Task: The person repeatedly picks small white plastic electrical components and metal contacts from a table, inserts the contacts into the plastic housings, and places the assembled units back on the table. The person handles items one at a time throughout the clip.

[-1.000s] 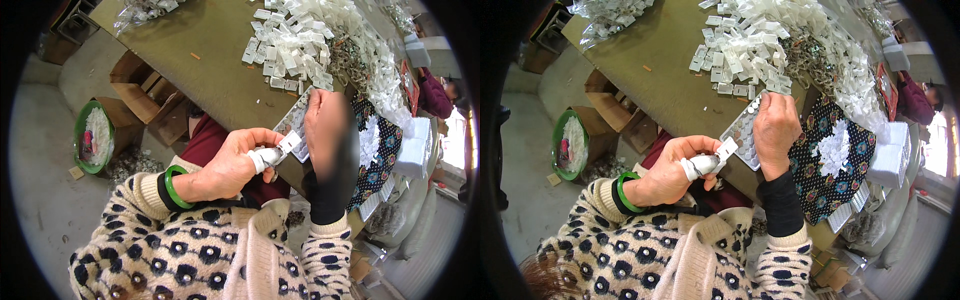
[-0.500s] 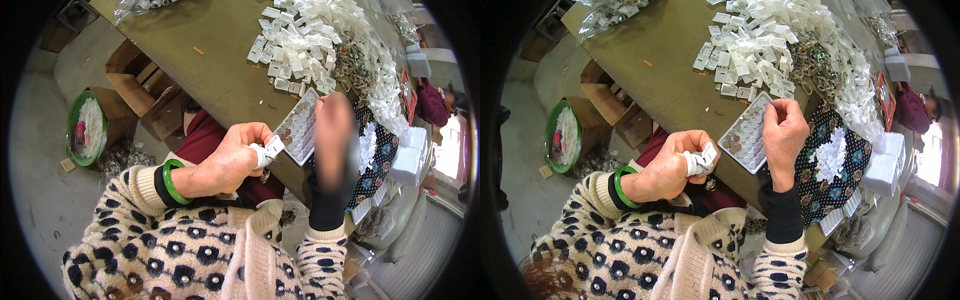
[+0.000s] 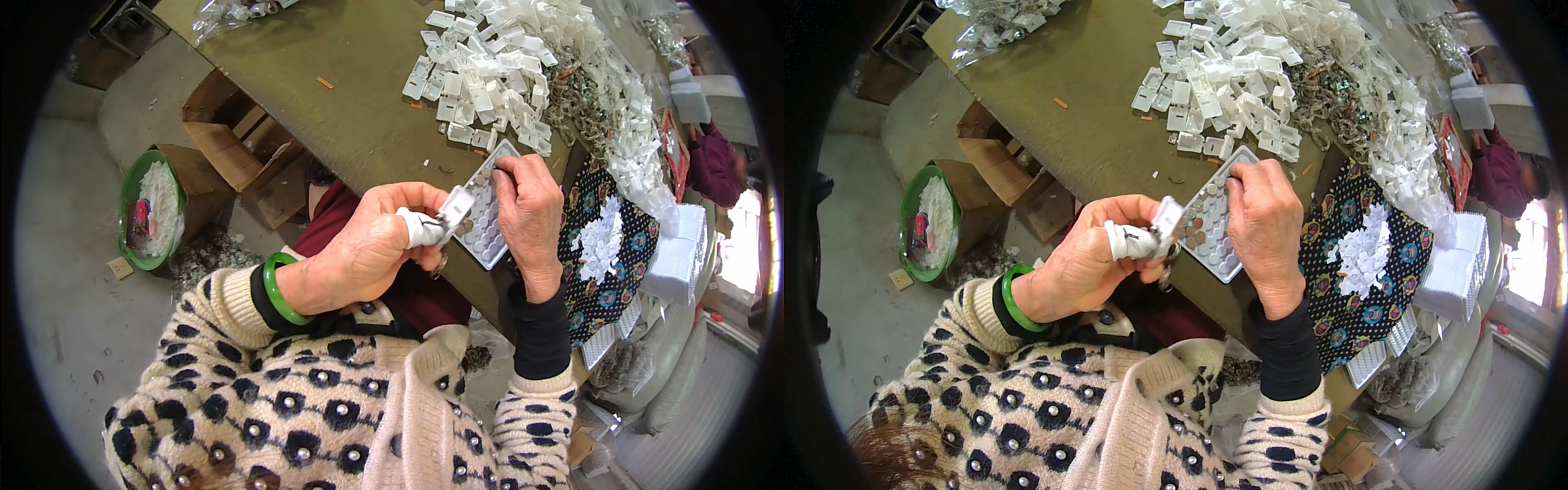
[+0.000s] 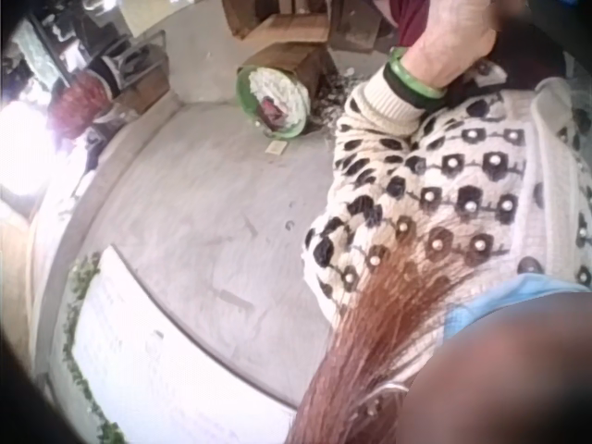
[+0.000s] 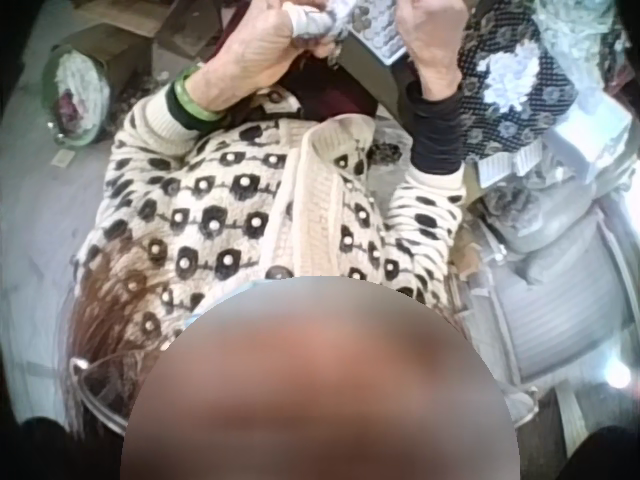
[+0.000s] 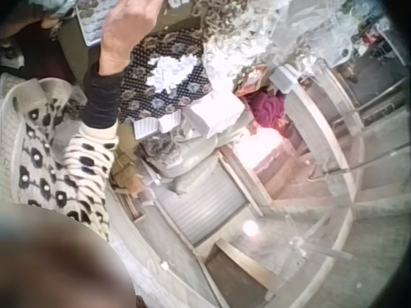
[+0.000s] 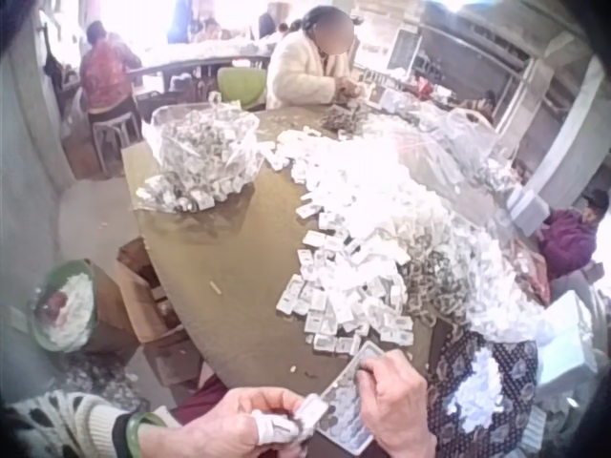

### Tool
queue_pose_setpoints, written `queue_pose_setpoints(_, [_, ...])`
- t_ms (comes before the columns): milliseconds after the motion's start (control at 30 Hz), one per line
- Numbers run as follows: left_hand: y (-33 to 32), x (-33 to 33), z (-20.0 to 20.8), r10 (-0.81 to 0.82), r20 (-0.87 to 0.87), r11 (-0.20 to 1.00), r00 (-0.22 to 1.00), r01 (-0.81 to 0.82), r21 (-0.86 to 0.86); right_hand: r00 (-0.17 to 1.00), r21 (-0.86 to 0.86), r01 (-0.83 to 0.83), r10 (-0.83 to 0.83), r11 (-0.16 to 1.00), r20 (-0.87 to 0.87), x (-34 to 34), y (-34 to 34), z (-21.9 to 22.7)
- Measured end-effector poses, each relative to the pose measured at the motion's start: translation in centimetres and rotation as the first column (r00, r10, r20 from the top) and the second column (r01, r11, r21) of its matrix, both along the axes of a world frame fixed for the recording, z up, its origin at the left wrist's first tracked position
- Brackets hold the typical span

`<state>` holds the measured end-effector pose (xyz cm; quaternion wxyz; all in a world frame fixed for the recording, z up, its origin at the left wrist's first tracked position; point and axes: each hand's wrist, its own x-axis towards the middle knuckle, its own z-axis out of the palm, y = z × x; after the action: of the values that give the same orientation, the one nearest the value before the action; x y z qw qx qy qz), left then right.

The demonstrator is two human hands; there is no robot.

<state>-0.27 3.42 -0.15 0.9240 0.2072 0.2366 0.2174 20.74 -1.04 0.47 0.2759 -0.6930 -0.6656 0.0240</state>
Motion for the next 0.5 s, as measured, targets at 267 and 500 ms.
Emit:
queue_pose_setpoints(267, [-0.5,0.4,1.4,-0.032,-0.052,0.994,0.998,0.037,0.101,0.985,0.047,0.17,-0.171,0.984,0.016,2.0,-0.5,0.4])
queue_pose_setpoints(500, [-0.9,1.1,1.7,0.084,-0.151,0.975,0.985,-0.049,0.219,0.966,0.154,0.073,-0.031,0.985,-0.258,-3.3,-5.1,3.7])
